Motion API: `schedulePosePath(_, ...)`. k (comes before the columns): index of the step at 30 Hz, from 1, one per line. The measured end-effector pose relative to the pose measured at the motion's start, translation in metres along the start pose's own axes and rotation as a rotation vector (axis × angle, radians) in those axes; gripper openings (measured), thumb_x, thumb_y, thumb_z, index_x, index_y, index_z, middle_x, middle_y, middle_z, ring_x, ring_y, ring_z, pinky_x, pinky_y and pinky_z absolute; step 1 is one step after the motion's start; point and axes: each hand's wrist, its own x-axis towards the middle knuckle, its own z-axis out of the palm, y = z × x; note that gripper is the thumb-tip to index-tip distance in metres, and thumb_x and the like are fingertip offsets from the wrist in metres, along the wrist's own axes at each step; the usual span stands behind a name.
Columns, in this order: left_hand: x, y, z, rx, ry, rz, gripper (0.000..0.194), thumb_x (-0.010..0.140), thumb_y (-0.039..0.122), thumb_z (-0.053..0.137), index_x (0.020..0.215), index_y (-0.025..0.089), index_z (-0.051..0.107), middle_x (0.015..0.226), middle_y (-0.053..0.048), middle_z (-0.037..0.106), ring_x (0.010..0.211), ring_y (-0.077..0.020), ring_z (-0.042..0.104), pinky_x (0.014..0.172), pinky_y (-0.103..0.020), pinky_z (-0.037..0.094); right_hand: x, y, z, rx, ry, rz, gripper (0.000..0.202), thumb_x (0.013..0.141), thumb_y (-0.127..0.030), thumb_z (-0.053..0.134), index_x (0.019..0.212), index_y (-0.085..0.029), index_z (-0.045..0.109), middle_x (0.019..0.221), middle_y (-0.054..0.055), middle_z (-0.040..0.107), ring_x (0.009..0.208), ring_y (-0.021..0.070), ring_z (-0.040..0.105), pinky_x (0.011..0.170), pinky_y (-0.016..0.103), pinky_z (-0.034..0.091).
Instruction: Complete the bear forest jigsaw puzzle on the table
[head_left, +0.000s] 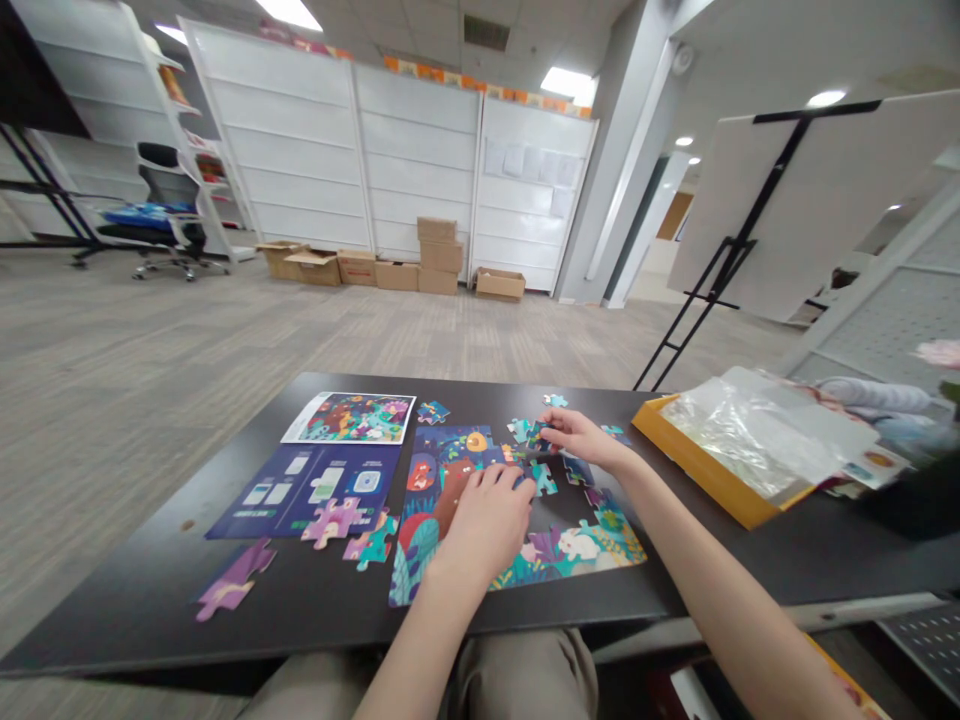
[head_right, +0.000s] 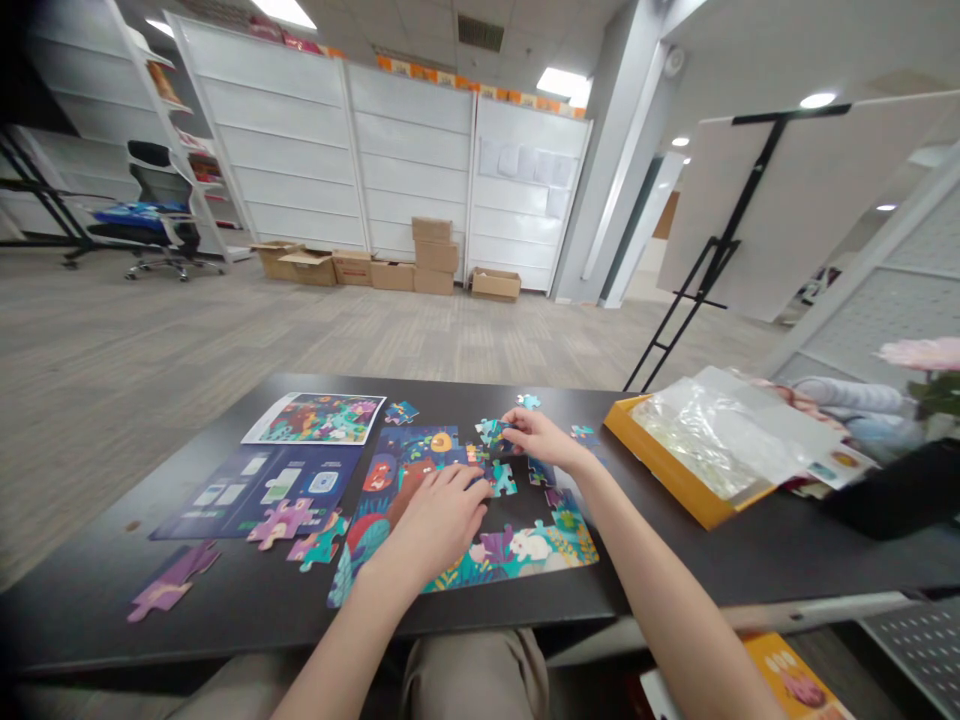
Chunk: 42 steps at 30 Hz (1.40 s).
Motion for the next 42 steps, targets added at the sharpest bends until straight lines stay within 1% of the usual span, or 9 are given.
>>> schedulePosePath(5,-0.001,-0.002,0.004,-0.008,0.006,0.007,0.019,0.096,0.021,0.050,0.111,0.022,0.062,0.127,-0.009,0.065,0.120,-0.0292,0.055,0.096,-0.047,0.047,-0.007,0.015,-0.045,-0.313,0.363,-0.017,0.027,0.088,-0.038,0.059,0.107,-0.020,0.063,0.090,0.007,0.071,0.075,0.0192,0.065,0.068,0.032,0.053)
schedulePosePath(7,-0.001,-0.002,0.006,-0.010,0.015,0.010,0.021,0.097,0.022,0.050,0.114,0.022,0.062,0.127,-0.009,0.065,0.120,-0.0289,0.054,0.096,-0.046,0.046,-0.014,0.024,-0.069,-0.612,0.546,0.060,0.024,0.089,-0.028,0.056,0.108,-0.019,0.067,0.087,0.008,0.073,0.078,0.0216,0.066,0.076,0.035,0.052)
schedulePosePath(9,-0.001,-0.003,0.008,-0.008,0.029,0.013,0.022,0.097,0.022,0.050,0.115,0.023,0.062,0.129,-0.008,0.064,0.121,-0.0287,0.054,0.097,-0.046,0.045,-0.021,0.033,-0.087,-0.800,0.578,0.177,0.026,0.089,-0.023,0.053,0.109,-0.019,0.070,0.086,0.010,0.074,0.081,0.0239,0.067,0.080,0.036,0.051)
schedulePosePath(13,0.003,-0.002,0.009,-0.006,0.041,0.035,0.021,0.098,0.023,0.049,0.116,0.022,0.062,0.134,-0.008,0.063,0.126,-0.0284,0.051,0.101,-0.046,0.043,-0.027,0.048,-0.102,-0.855,0.550,0.298,0.027,0.087,-0.019,0.056,0.107,-0.017,0.073,0.092,0.012,0.075,0.087,0.0253,0.069,0.084,0.035,0.050)
schedulePosePath(19,0.010,0.001,0.005,0.020,-0.005,0.031,0.016,0.098,0.025,0.053,0.111,0.019,0.061,0.124,-0.009,0.067,0.118,-0.0288,0.057,0.095,-0.045,0.046,-0.026,0.059,-0.104,-0.829,0.550,0.317,0.027,0.084,-0.017,0.059,0.108,-0.015,0.073,0.101,0.014,0.075,0.095,0.0258,0.069,0.089,0.036,0.051)
schedulePosePath(26,0.014,0.000,0.005,0.048,-0.012,0.019,0.014,0.099,0.020,0.051,0.107,0.019,0.062,0.115,-0.008,0.070,0.113,-0.0280,0.060,0.091,-0.043,0.048,-0.024,0.059,-0.101,-0.789,0.527,0.306,0.037,0.083,-0.010,0.059,0.118,-0.014,0.068,0.111,0.014,0.073,0.096,0.0223,0.070,0.091,0.034,0.053)
schedulePosePath(30,0.014,-0.001,0.008,0.030,-0.013,0.020,0.015,0.099,0.018,0.050,0.108,0.018,0.063,0.116,-0.008,0.070,0.113,-0.0285,0.060,0.092,-0.044,0.049,-0.027,0.046,-0.098,-0.824,0.506,0.302,0.032,0.083,-0.019,0.066,0.115,-0.012,0.069,0.116,0.018,0.070,0.099,0.0248,0.069,0.093,0.035,0.051)
schedulePosePath(36,0.013,-0.003,0.012,-0.035,-0.013,0.020,0.018,0.098,0.014,0.050,0.108,0.016,0.064,0.118,-0.009,0.069,0.116,-0.0263,0.060,0.098,-0.041,0.048,-0.044,0.016,-0.101,-0.834,0.144,0.428,0.023,0.077,-0.035,0.075,0.093,-0.019,0.073,0.088,0.006,0.075,0.082,0.0230,0.070,0.071,0.028,0.050)
schedulePosePath(42,0.013,-0.002,0.011,-0.044,-0.012,0.007,0.018,0.098,0.016,0.051,0.109,0.016,0.064,0.120,-0.011,0.069,0.118,-0.0276,0.059,0.099,-0.044,0.048,-0.054,0.017,-0.107,-0.865,0.006,0.618,0.045,0.056,-0.036,0.089,0.095,-0.019,0.073,0.094,0.007,0.076,0.086,0.0251,0.070,0.068,0.028,0.049)
